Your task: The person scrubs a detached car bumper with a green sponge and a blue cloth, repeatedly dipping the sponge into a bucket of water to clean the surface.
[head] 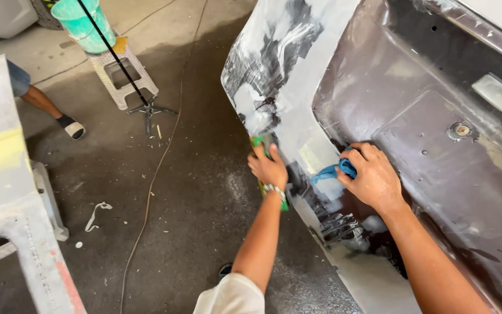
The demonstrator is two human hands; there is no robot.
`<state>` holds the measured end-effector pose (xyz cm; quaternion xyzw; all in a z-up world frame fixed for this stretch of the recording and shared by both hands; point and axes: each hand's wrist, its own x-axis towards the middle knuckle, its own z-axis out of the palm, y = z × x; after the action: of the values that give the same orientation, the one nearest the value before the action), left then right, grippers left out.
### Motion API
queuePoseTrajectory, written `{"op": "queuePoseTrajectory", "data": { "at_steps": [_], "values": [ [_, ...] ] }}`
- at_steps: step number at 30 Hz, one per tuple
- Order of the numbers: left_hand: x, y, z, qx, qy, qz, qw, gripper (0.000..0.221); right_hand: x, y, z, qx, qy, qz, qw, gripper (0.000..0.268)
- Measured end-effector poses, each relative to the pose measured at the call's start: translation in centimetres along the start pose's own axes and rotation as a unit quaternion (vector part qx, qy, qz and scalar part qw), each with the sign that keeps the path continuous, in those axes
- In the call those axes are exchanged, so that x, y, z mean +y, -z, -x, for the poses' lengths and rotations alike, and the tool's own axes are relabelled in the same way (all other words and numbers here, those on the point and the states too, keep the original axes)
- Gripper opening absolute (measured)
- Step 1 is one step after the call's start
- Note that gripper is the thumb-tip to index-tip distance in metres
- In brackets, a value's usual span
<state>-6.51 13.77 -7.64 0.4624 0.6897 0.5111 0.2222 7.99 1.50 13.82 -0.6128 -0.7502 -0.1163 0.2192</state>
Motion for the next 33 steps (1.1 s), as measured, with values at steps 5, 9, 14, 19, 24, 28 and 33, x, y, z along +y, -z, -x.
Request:
{"op": "queuePoseTrajectory", "data": {
  "at_steps": [5,9,14,19,24,28,33],
  "values": [
    [-0.7,2.0,7.6,0.004,-0.109,0.022,0.994,0.048,0.3,0.0,0.0,0.003,0.000,0.001,1.000,0.029],
    [-0.7,0.3,1.7,0.003,-0.079,0.013,0.997,0.047,0.0,-0.1,0.1,-0.016,-0.013,0.005,1.000,0.028],
    [1.5,2.7,6.4,-0.015,-0.027,0.022,0.999,0.050,-0.1,0.0,-0.3,-0.003,0.002,0.006,1.000,0.028],
    [2.4,2.9,6.8,-0.037,-0.144,0.046,0.988,0.048,0.7,-0.1,-0.5,0.000,0.003,0.009,1.000,0.029],
    [2.8,0.5,-1.6,-0.025,-0.031,-0.011,0.999,0.049,0.1,-0.3,0.1,0.001,0.001,-0.007,1.000,0.028],
    [4.0,2.7,6.0,-0.058,0.003,0.052,0.997,0.043,0.0,-0.2,0.1,0.008,0.001,-0.007,1.000,0.028],
    [4.2,3.0,9.2,-0.032,-0.139,0.061,0.988,0.046,0.5,-0.3,-0.4,0.020,0.003,-0.007,1.000,0.028]
  ]
}}
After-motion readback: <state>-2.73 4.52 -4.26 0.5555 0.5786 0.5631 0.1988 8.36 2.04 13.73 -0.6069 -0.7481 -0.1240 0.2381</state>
